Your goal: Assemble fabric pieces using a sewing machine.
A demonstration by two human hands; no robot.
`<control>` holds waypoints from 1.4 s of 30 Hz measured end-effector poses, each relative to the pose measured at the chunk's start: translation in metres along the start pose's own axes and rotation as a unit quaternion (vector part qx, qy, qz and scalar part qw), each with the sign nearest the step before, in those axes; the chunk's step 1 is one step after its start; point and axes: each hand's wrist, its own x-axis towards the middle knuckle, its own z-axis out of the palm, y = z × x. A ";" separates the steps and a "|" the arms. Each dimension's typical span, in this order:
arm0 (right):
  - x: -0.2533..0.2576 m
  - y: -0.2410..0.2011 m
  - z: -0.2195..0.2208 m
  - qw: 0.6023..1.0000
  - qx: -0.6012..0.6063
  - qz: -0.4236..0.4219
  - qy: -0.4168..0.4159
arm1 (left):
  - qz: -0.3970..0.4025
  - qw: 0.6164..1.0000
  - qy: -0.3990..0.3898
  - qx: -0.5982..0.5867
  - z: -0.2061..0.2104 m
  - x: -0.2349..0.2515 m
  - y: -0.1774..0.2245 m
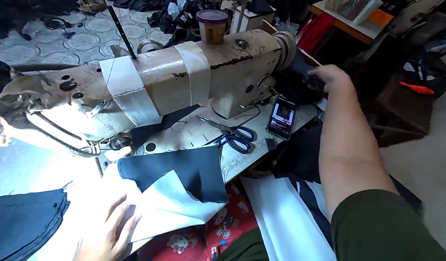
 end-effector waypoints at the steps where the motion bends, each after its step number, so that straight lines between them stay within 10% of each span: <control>1: 0.007 0.008 0.005 0.999 0.006 0.032 0.005 | 0.001 1.000 0.000 0.002 -0.001 0.000 0.001; 9: -0.079 -0.020 -0.010 0.949 -0.259 -0.140 0.114 | 0.008 0.999 0.033 0.001 0.006 -0.003 -0.006; 12: -0.160 -0.007 0.036 0.918 -0.210 -0.329 -0.071 | 0.001 0.999 0.042 0.006 0.009 -0.005 -0.009; 16: -0.235 0.034 0.122 0.856 -0.294 -0.384 -0.184 | 0.005 0.999 0.046 0.010 0.010 -0.003 -0.006; 33: -0.225 0.042 0.159 0.741 -0.299 -0.590 -0.116 | 0.016 0.998 0.066 0.018 0.011 0.001 -0.003; 42: -0.196 0.034 0.139 0.755 -0.322 -0.567 -0.061 | 0.002 0.998 0.061 0.020 0.010 0.003 0.002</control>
